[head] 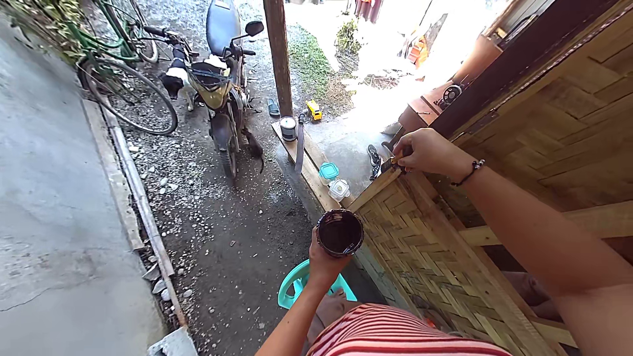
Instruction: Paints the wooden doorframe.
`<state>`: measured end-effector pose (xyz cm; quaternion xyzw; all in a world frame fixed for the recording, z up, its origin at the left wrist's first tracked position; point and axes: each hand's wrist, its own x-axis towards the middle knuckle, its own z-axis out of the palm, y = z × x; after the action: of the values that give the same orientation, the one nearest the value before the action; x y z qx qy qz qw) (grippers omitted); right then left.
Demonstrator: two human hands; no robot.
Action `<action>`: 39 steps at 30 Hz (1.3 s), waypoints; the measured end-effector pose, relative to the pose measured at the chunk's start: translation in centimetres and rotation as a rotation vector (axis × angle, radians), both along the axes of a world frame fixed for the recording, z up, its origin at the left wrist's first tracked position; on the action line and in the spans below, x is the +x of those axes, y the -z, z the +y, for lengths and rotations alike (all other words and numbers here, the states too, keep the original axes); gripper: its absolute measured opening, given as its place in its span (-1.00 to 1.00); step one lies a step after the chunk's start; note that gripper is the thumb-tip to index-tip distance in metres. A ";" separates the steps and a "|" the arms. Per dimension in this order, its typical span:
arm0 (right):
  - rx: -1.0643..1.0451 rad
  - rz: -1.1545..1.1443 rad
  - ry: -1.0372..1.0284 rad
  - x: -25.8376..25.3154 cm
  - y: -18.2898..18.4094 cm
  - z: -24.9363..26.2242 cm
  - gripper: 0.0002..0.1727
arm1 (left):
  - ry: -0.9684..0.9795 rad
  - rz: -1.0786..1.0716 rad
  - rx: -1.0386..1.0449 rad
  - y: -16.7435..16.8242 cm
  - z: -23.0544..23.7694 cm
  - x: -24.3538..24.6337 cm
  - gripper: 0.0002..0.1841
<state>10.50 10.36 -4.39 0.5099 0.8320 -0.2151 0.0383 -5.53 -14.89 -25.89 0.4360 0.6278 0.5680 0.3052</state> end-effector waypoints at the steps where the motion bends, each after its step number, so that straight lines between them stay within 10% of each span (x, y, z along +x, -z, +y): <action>1: 0.045 -0.002 -0.005 0.1 0.4 0.0 -0.83 | 0.001 0.003 -0.003 0.0 0.0 0.0 0.04; 16: 0.323 -0.147 -0.102 -0.3 6.5 1.5 -0.71 | -0.011 0.026 0.000 0.5 -0.4 0.1 0.02; 39: 0.454 -0.180 -0.123 -1.5 2.8 -1.5 -0.70 | -0.025 0.021 -0.003 0.7 -0.8 -0.5 0.03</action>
<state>9.00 8.85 -7.22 0.4708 0.8818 0.0262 0.0099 -5.99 -15.69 -26.61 0.4334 0.6372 0.5664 0.2921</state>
